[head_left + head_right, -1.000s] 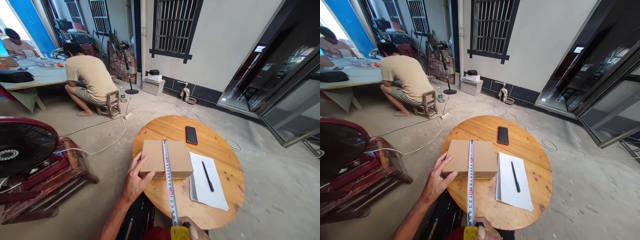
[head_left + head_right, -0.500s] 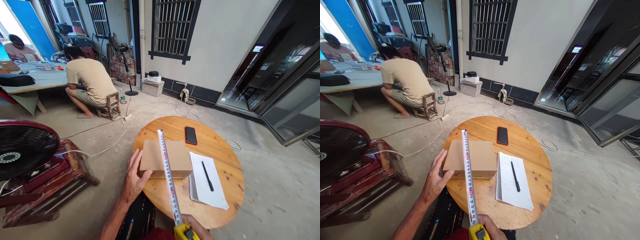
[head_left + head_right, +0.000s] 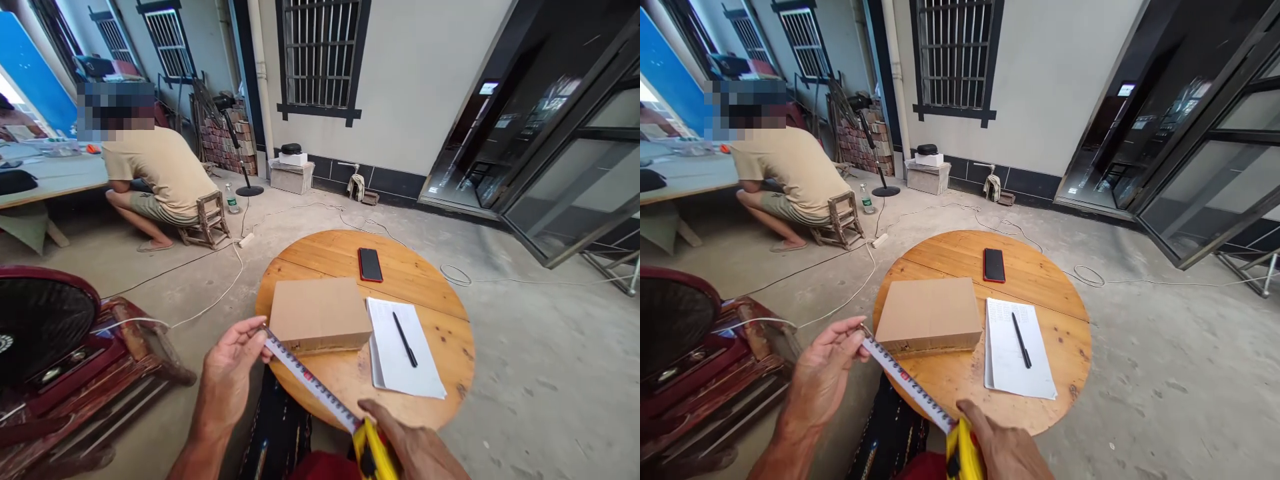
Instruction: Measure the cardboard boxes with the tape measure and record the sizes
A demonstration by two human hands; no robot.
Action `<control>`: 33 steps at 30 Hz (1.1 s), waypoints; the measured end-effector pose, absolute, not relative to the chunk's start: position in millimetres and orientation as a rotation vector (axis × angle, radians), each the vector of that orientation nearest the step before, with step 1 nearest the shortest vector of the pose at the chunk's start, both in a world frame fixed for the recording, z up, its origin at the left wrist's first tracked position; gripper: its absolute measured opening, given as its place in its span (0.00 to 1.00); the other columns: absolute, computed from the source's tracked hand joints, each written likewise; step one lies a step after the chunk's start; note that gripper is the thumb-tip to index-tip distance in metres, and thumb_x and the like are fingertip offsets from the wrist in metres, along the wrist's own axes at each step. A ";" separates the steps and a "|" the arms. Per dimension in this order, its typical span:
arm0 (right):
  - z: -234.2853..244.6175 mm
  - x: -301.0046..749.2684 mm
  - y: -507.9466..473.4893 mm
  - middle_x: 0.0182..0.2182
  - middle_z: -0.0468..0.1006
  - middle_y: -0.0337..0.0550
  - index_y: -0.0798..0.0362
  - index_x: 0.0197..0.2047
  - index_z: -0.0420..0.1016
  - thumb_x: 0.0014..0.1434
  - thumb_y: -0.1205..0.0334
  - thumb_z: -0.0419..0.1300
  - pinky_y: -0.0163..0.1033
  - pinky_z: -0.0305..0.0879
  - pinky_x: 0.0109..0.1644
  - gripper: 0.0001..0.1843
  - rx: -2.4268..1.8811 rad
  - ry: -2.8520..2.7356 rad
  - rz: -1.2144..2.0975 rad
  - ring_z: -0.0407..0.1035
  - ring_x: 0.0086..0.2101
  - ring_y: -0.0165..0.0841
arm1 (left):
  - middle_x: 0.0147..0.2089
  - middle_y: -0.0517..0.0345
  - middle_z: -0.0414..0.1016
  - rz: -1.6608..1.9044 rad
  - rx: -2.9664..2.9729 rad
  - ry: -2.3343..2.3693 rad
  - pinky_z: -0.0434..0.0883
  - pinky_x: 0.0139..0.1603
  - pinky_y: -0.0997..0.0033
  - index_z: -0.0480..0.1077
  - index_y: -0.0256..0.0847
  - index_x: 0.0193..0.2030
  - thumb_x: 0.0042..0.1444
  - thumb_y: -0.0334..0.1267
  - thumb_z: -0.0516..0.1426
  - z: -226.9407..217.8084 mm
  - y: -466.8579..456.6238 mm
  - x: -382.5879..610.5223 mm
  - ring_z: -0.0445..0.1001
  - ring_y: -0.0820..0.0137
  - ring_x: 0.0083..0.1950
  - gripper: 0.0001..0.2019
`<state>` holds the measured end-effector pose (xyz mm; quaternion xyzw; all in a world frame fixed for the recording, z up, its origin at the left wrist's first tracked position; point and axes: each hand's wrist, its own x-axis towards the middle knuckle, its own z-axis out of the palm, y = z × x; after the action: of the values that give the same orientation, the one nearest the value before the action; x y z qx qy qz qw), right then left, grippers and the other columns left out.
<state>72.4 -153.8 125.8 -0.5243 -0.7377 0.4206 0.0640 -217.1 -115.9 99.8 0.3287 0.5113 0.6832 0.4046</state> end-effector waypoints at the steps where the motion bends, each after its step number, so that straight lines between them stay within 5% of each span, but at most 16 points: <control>1: 131.8 67.3 -149.2 0.47 0.80 0.51 0.44 0.62 0.69 0.45 0.43 0.69 0.47 0.67 0.47 0.41 -1.585 -2.276 1.183 0.74 0.45 0.52 | 0.28 0.61 0.74 1.690 0.853 1.308 0.71 0.30 0.75 0.74 0.36 0.46 0.50 0.45 0.66 98.7 -119.5 -208.4 0.71 0.74 0.28 0.20; 7: 164.8 18.0 -116.3 0.45 0.78 0.49 0.49 0.61 0.64 0.48 0.52 0.68 0.47 0.64 0.47 0.38 -1.354 -2.588 0.697 0.71 0.44 0.49 | 0.37 0.53 0.80 1.492 1.005 1.397 0.77 0.38 0.69 0.75 0.37 0.47 0.53 0.49 0.63 90.6 -133.4 -166.7 0.78 0.67 0.35 0.20; 13: 175.9 -10.1 -99.8 0.45 0.75 0.51 0.51 0.62 0.60 0.55 0.49 0.63 0.47 0.63 0.44 0.35 -1.111 -2.789 0.424 0.70 0.41 0.46 | 0.49 0.53 0.76 1.527 1.337 1.561 0.75 0.49 0.68 0.77 0.42 0.42 0.57 0.50 0.59 78.5 -127.0 -183.2 0.76 0.62 0.51 0.15; 16: 173.7 -17.5 -79.3 0.42 0.75 0.52 0.56 0.57 0.64 0.56 0.46 0.62 0.48 0.63 0.44 0.32 -1.052 -2.839 0.194 0.69 0.37 0.44 | 0.54 0.54 0.72 1.528 1.524 1.690 0.74 0.48 0.68 0.75 0.45 0.48 0.59 0.51 0.56 77.4 -119.2 -191.2 0.75 0.63 0.50 0.17; 20: 164.6 -29.1 -32.2 0.43 0.75 0.53 0.56 0.55 0.66 0.53 0.43 0.64 0.47 0.64 0.45 0.33 -1.100 -2.830 0.030 0.70 0.39 0.44 | 0.53 0.50 0.71 1.590 1.606 1.874 0.73 0.48 0.61 0.69 0.43 0.58 0.61 0.51 0.55 78.2 -120.0 -182.2 0.73 0.64 0.41 0.22; 25: 150.3 -46.9 7.9 0.46 0.76 0.58 0.57 0.57 0.68 0.55 0.36 0.60 0.53 0.63 0.48 0.38 -1.219 -2.810 0.123 0.71 0.44 0.50 | 0.46 0.50 0.74 1.717 1.899 1.824 0.70 0.54 0.53 0.72 0.47 0.45 0.60 0.38 0.57 52.0 -134.1 -158.8 0.74 0.59 0.47 0.07; 29: 146.3 -41.4 4.3 0.49 0.75 0.59 0.56 0.59 0.67 0.58 0.32 0.55 0.53 0.61 0.49 0.39 -1.139 -2.667 0.134 0.70 0.45 0.49 | 0.41 0.52 0.78 1.470 2.110 1.461 0.76 0.46 0.61 0.75 0.47 0.43 0.60 0.34 0.56 20.6 -128.4 -146.4 0.78 0.62 0.43 0.08; 33: 134.8 16.9 -4.7 0.48 0.77 0.49 0.52 0.55 0.70 0.67 0.45 0.53 0.44 0.59 0.50 0.23 -1.293 -2.499 0.168 0.70 0.47 0.40 | 0.43 0.50 0.81 1.233 1.974 1.437 0.79 0.43 0.65 0.77 0.43 0.42 0.60 0.41 0.55 3.1 -110.3 -140.7 0.81 0.62 0.43 0.11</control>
<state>16.9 -4.7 134.8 -0.4529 -0.8749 0.0590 0.1608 -140.7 -110.3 3.1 0.7068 0.5146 0.4416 0.2016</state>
